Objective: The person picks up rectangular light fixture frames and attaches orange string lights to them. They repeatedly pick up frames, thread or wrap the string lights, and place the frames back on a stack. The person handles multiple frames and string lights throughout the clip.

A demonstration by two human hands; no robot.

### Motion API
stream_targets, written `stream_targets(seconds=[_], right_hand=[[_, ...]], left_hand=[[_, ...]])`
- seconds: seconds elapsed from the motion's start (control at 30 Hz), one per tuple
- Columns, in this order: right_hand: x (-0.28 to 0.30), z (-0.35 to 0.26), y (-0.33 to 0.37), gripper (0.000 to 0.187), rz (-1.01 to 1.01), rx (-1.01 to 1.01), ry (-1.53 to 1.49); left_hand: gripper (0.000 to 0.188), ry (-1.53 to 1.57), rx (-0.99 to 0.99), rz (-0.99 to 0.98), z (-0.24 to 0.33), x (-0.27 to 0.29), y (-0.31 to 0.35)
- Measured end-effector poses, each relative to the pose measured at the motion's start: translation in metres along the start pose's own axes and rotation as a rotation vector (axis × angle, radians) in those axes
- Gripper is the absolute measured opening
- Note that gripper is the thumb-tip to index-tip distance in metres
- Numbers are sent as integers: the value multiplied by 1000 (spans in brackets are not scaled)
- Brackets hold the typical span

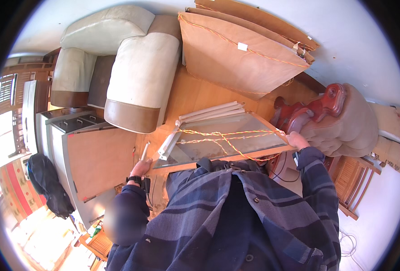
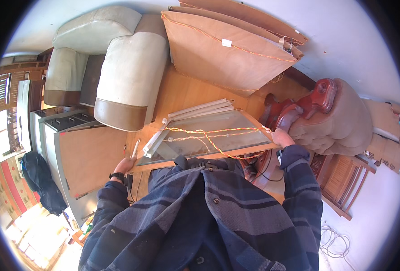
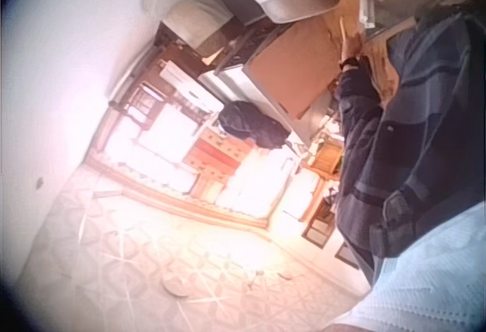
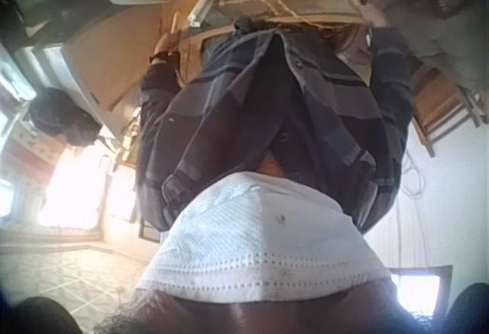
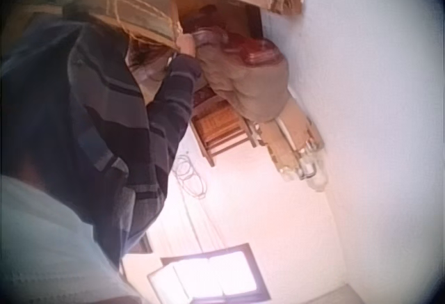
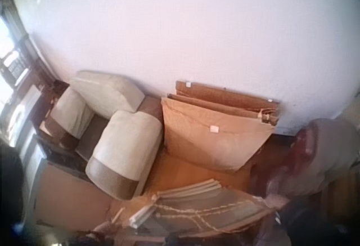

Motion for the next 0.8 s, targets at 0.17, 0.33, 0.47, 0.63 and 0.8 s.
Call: stream_targets(seconds=[0.17,0.33,0.47,0.63,0.8], right_hand=[[-13,24,16,49,7,-36,-170],[-44,36,21,51,34,-134,-320],[-57,36,9,51,41,-160,-381],[-62,20,-4,47,77,-107,-413],[-80,18,-21,39,-34,-146,-288]], left_hand=[[74,-176,-22,-8,58,49,-23],[76,-218,-146,27,113,100,-67],[77,-303,-114,-9,165,152,-105],[72,-406,-106,-58,203,194,-145],[78,-385,-80,-103,189,209,-170]])
Point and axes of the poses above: each hand's wrist, its own y-axis away from the middle knuckle, its own x-axis out of the back of the hand, z = x × y, the point moved 8 cm from there along -y, towards the middle knuckle, and after that the axes turned 7 degrees about -z, right-handed, at the moved point
